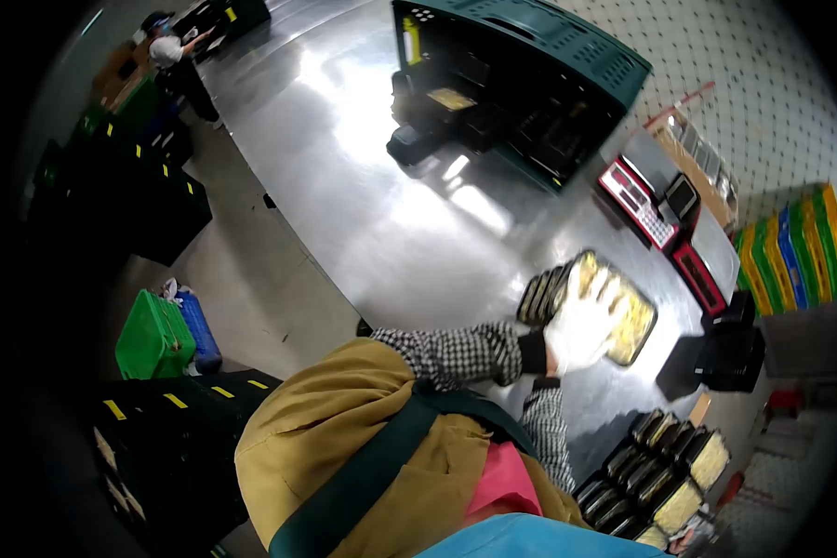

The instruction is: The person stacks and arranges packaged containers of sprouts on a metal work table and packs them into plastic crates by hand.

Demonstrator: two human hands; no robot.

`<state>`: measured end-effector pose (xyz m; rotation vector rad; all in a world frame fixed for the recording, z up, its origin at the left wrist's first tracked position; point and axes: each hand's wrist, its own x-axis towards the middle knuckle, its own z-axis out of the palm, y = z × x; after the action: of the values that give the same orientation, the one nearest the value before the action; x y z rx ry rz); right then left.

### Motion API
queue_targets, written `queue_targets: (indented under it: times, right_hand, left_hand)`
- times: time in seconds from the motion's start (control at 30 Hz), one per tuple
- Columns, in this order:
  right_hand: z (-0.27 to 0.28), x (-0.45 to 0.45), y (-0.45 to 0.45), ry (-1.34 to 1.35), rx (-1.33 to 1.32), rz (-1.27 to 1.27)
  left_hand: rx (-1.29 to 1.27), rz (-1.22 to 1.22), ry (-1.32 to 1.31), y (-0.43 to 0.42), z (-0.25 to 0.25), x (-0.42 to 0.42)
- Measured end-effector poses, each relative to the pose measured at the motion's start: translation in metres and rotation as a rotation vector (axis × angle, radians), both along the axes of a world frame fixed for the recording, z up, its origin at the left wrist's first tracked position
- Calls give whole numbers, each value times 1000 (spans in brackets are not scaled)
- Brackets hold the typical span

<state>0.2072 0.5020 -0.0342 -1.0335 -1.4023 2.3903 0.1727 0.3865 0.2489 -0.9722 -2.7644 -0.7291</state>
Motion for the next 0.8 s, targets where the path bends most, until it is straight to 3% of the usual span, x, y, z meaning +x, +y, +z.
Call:
queue_targets:
  times: [0.17, 0.37, 0.5, 0.57, 0.63, 0.67, 0.7, 0.77, 0.8]
  right_hand:
    - [0, -15, -120, -24, -33, 137]
    - [-2, -73, -354, -23, -55, 354]
    - [2, -133, -510, 39, -67, 558]
    - [3, -169, -574, 131, 26, 667]
    - [1, -206, -617, 327, 432, 809]
    - [-1, -229, -643, 380, 515, 810]
    - [0, -254, -672, 362, 376, 758]
    - [-4, -310, -744, 149, -453, 414]
    - [-16, -337, -763, 125, -439, 413]
  left_hand:
    - [6, -33, -5, -131, -2, 10]
    - [38, -53, 77, -364, -7, -56]
    - [-29, 109, 103, -522, -2, -118]
    - [-89, 190, 129, -595, -12, -161]
    - [-113, 247, 101, -647, -12, -203]
    - [-144, 265, 68, -677, -11, -225]
    - [-151, 285, 92, -704, -12, -248]
    - [-172, 264, 157, -748, -9, -290]
    - [-189, 262, 165, -767, -5, -309]
